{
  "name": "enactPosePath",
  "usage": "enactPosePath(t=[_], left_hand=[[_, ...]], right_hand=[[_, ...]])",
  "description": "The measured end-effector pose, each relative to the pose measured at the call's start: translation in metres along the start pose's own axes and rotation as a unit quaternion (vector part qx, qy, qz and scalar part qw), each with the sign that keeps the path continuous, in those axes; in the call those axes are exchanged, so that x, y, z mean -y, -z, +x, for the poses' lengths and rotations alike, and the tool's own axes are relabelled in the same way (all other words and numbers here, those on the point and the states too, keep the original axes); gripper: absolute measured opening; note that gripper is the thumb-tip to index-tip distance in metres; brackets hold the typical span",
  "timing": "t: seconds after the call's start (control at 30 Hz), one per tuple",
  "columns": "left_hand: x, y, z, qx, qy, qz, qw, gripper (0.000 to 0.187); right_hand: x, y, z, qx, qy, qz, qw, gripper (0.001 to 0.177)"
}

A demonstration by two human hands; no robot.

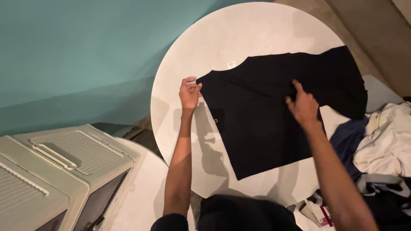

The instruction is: The person picks up a shirt, spreads it out on a table, and folds the sleeves and body before placing it into a drawer.

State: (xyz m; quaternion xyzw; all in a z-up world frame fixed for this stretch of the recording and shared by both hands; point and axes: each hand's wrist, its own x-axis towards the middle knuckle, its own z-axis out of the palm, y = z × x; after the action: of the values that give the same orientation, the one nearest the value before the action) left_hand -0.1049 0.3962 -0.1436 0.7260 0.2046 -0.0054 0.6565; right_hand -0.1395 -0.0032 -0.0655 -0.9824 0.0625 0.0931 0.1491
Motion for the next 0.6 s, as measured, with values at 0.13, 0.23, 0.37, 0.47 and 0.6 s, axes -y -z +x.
enactPosePath(t=[0.13,0.23,0.37,0.47,0.6], left_hand=[[-0.006,-0.001,-0.002,-0.011,0.010,0.012,1.000,0.037],[-0.009,-0.002,-0.004,-0.016,0.005,0.010,1.000,0.036],[-0.009,-0.005,-0.008,-0.022,-0.018,0.008,1.000,0.035],[-0.004,-0.005,-0.011,-0.023,-0.043,0.002,0.999,0.037],[0.004,-0.001,-0.008,-0.010,-0.030,-0.081,0.996,0.040]], right_hand=[[-0.020,0.003,0.034,0.039,-0.022,-0.005,0.999,0.031],[-0.026,0.015,0.050,0.049,-0.070,0.066,0.994,0.030],[-0.026,0.013,0.057,0.084,-0.134,0.057,0.986,0.040],[-0.020,0.009,0.048,0.028,-0.132,0.060,0.989,0.038],[0.013,0.009,0.004,-0.188,0.024,0.059,0.980,0.038]])
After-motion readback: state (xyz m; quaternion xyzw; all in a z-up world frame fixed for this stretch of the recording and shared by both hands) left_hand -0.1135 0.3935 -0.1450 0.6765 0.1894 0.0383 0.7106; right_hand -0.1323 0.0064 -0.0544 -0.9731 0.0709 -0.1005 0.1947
